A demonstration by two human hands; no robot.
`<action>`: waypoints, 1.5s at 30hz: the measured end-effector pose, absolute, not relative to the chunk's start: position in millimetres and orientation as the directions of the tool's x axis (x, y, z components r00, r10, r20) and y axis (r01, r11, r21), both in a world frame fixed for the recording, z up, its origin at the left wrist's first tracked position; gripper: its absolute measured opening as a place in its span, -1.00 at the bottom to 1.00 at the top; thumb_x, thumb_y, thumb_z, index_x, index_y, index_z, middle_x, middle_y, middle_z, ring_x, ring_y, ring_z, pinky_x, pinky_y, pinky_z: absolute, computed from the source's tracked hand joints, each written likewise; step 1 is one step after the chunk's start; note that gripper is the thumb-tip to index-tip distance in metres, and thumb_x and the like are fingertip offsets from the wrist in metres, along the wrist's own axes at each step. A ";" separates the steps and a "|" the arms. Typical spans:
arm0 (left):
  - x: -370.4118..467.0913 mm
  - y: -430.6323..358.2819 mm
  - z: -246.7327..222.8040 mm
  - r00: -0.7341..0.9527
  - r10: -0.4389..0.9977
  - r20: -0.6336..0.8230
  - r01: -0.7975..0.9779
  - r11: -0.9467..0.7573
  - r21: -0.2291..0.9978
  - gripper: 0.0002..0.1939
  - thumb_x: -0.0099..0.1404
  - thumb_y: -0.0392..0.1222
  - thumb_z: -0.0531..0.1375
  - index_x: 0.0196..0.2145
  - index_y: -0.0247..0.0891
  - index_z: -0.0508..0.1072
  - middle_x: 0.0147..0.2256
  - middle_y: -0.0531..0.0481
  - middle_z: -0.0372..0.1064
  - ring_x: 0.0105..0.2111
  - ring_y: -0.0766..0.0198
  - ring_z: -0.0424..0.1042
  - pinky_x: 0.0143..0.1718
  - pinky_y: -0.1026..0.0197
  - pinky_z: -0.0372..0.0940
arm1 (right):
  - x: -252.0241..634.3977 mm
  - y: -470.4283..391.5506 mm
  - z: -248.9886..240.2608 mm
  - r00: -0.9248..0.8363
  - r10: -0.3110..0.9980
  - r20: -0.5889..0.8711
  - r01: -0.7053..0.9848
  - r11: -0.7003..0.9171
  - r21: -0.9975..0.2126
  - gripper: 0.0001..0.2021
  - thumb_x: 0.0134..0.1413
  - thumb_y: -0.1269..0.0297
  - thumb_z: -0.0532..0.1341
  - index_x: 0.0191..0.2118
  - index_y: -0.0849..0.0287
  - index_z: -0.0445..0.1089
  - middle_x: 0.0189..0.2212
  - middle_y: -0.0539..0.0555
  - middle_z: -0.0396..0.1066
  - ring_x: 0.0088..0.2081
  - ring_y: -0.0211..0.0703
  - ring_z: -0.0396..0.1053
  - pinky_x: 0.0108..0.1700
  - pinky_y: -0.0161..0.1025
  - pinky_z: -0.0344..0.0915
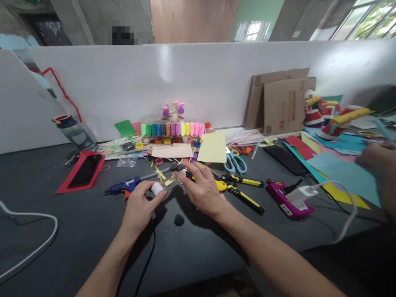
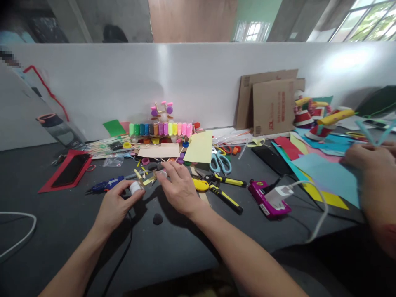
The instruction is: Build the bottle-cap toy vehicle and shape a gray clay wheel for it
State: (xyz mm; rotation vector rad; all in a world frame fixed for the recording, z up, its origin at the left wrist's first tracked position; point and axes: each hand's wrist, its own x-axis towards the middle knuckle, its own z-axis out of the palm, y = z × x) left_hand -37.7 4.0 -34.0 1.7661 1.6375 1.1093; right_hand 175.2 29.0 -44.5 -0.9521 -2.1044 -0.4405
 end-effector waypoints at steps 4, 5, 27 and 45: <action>-41.2 5.0 -34.6 -0.093 0.964 0.248 0.577 -0.150 0.803 -0.71 0.19 0.05 0.29 -0.27 -0.21 0.58 -0.27 -0.06 0.57 -0.22 0.05 0.48 -0.10 0.10 0.31 | 193.6 30.3 -30.0 -0.348 0.545 0.763 0.767 0.633 -0.102 -0.82 0.37 0.37 0.16 -0.10 0.10 0.53 0.01 0.19 0.52 0.08 0.00 0.44 0.08 -0.01 0.44; -42.2 5.5 -34.8 -0.106 0.962 0.253 0.577 -0.148 0.803 -0.71 0.19 0.06 0.28 -0.27 -0.21 0.58 -0.27 -0.05 0.56 -0.23 0.06 0.48 -0.12 0.11 0.31 | 203.5 31.4 -23.6 -0.306 0.578 0.757 0.788 0.600 -0.139 -0.81 0.40 0.35 0.14 -0.09 0.11 0.52 -0.04 0.19 0.52 0.01 -0.03 0.47 0.03 -0.04 0.47; -38.1 6.0 -41.5 -0.236 0.953 0.191 0.483 -0.055 0.874 -0.67 0.20 0.11 0.31 -0.23 -0.19 0.58 -0.29 0.05 0.53 -0.28 0.14 0.46 -0.19 0.20 0.27 | 275.9 16.8 4.7 -0.152 0.984 -0.097 0.984 0.160 0.078 -0.73 0.36 0.16 0.25 0.06 0.19 0.43 0.00 0.13 0.48 -0.06 -0.09 0.50 -0.02 -0.02 0.50; -28.2 -10.9 -40.6 -0.260 0.961 0.092 0.242 -0.027 0.970 -0.78 0.16 -0.07 0.38 -0.24 -0.18 0.58 -0.26 0.06 0.59 -0.28 0.22 0.52 -0.21 0.28 0.41 | 248.7 54.0 -16.9 -0.526 0.844 -0.108 0.850 0.524 -0.044 -0.67 0.10 0.58 0.20 0.00 0.25 0.44 -0.18 0.21 0.54 -0.14 0.06 0.42 -0.06 -0.11 0.31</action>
